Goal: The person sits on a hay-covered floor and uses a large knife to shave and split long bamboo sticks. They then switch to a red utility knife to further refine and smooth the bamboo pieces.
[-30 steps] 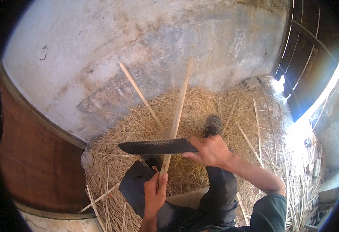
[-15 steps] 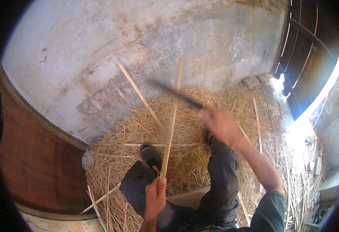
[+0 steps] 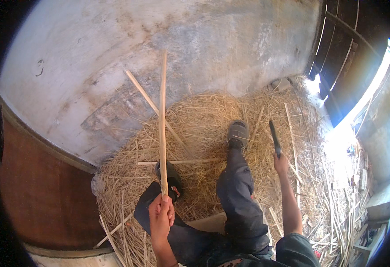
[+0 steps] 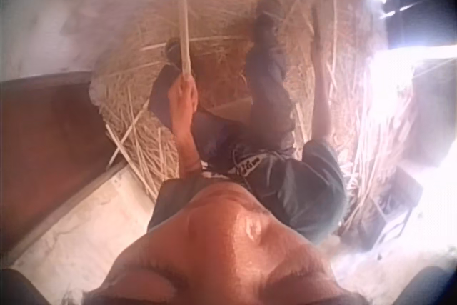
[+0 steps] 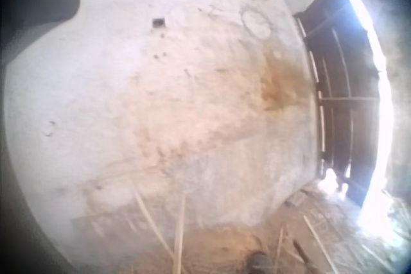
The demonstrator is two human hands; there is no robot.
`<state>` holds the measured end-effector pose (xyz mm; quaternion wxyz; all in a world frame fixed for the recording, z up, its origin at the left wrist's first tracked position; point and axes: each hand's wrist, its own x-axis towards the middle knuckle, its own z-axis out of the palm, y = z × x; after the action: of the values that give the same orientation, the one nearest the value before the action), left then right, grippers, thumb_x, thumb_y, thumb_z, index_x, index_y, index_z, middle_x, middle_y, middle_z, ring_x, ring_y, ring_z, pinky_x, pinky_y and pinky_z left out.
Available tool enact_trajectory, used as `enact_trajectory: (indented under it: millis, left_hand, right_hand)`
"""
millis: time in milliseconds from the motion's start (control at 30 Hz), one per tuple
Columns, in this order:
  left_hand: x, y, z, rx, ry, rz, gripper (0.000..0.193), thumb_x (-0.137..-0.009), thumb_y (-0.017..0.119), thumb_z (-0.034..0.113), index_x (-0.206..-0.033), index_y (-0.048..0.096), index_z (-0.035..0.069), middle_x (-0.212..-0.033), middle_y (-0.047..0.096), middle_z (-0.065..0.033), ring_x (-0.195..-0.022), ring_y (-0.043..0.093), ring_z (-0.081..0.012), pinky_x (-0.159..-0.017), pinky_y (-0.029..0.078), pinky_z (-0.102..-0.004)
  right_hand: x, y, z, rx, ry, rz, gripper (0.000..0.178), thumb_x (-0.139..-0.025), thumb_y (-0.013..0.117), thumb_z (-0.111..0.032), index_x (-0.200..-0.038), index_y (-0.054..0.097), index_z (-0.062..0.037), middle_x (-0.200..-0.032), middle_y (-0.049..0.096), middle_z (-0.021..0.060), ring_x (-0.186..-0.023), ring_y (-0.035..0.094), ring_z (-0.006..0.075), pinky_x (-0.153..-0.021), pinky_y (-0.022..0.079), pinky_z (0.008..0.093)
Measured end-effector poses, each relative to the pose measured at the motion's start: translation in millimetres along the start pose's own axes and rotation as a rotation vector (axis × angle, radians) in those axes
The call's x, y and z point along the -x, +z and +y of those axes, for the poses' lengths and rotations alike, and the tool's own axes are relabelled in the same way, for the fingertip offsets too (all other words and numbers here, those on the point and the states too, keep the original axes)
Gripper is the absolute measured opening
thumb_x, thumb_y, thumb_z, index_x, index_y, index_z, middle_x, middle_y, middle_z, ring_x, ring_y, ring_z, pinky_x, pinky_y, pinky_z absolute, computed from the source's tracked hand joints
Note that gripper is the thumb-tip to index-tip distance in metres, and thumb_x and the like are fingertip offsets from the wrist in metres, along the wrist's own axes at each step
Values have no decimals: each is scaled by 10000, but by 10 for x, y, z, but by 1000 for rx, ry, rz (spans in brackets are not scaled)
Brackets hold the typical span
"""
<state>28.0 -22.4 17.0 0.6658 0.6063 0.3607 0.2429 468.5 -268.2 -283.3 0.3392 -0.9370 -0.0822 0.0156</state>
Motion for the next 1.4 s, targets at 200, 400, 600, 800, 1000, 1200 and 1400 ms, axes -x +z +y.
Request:
enact_trajectory:
  millis: [200,400,600,800,1000,1200,1400]
  left_hand:
    - [-82,-8,122,37,2,8,324,-1109,565,302,-864,549,89,-629,450,53,-486,382,-6,-426,313,-203]
    - [-204,69,185,67,26,-37,314,-1107,571,299,-877,555,86,-639,456,53,-496,390,-6,-434,319,-198]
    - [-242,251,173,57,35,-59,300,-1104,581,290,-895,578,76,-642,471,50,-494,385,-7,-421,321,-206]
    - [-228,329,57,-11,51,-14,260,-1074,640,253,-904,622,57,-658,513,64,-550,418,-2,-499,323,-213]
    - [-225,362,-10,-41,73,26,233,-1058,667,233,-948,666,28,-659,487,84,-590,374,4,-528,275,-227]
    - [-272,349,-44,-60,119,-37,285,-1087,615,287,-924,628,53,-625,495,55,-501,416,-1,-447,328,-211]
    - [-217,338,62,78,-27,-47,223,-1067,649,244,-966,654,45,-671,532,63,-551,452,0,-491,341,-201]
  right_hand:
    - [1227,275,732,220,266,-219,400,-913,720,-283,-1126,711,56,-1057,721,322,-1051,703,467,-902,545,548]
    - [1558,701,1383,497,288,-124,466,-858,701,-155,-1262,594,52,-1223,639,276,-1101,665,458,-917,544,510]
    - [1724,1131,991,270,37,-430,526,-737,871,-285,-1191,671,-110,-1195,692,156,-1106,688,353,-918,550,445]
    - [1371,1473,1485,68,-42,-884,409,-731,891,-447,-1047,802,-204,-1038,795,121,-1019,752,323,-903,576,428]
    - [1403,1616,1124,242,-294,-879,449,-759,860,-400,-1185,783,-282,-1091,789,109,-1039,750,326,-884,585,448]
    - [1373,1484,1089,278,-166,-770,336,-762,792,-275,-1098,808,-287,-1021,788,109,-980,757,332,-836,603,445]
    - [1489,1262,692,191,-65,-555,134,-733,826,-252,-865,801,-254,-922,786,88,-916,768,305,-784,606,455]
